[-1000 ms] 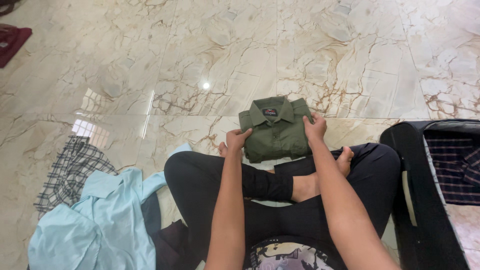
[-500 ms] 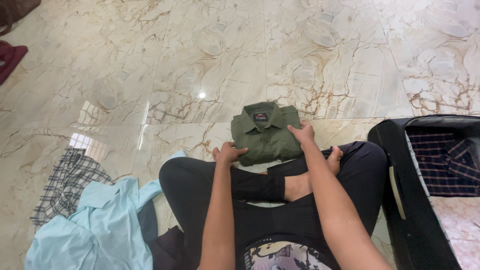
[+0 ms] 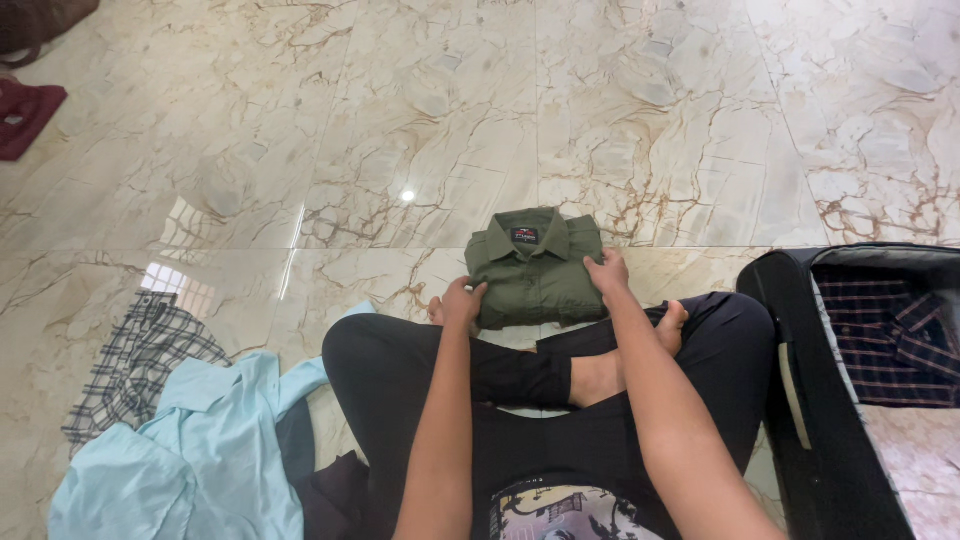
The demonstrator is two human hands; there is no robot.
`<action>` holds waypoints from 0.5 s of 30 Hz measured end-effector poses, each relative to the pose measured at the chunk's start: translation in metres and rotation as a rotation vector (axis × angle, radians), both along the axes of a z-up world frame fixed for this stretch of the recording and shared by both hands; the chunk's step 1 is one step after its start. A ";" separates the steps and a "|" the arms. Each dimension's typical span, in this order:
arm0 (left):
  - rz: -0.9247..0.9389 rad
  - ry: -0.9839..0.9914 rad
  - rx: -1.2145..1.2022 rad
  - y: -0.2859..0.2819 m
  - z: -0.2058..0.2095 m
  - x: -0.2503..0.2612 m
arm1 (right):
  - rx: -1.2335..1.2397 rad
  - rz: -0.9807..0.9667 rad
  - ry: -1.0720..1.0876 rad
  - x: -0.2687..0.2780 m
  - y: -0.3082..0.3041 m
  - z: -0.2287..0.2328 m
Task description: The person folds a green shirt by hand while sitting on the floor, laying it flat, folding in the sleeves and sides, and finally placing the folded shirt into an open suitcase.
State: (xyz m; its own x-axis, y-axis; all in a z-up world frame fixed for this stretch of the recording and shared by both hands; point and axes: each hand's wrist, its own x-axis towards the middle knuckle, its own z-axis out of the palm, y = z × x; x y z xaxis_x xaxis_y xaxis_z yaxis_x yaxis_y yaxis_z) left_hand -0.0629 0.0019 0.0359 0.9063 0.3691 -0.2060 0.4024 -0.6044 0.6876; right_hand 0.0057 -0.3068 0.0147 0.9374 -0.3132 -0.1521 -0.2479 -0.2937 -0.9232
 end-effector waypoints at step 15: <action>-0.073 0.259 0.081 -0.015 -0.020 0.014 | -0.048 -0.008 -0.153 0.001 0.003 -0.002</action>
State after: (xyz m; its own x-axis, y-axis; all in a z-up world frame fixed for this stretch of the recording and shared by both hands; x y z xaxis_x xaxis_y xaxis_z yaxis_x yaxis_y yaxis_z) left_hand -0.0488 -0.0128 0.0155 0.8523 0.3291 -0.4065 0.5114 -0.6873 0.5158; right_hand 0.0067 -0.3040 0.0127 0.9459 -0.3245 0.0077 -0.1080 -0.3371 -0.9353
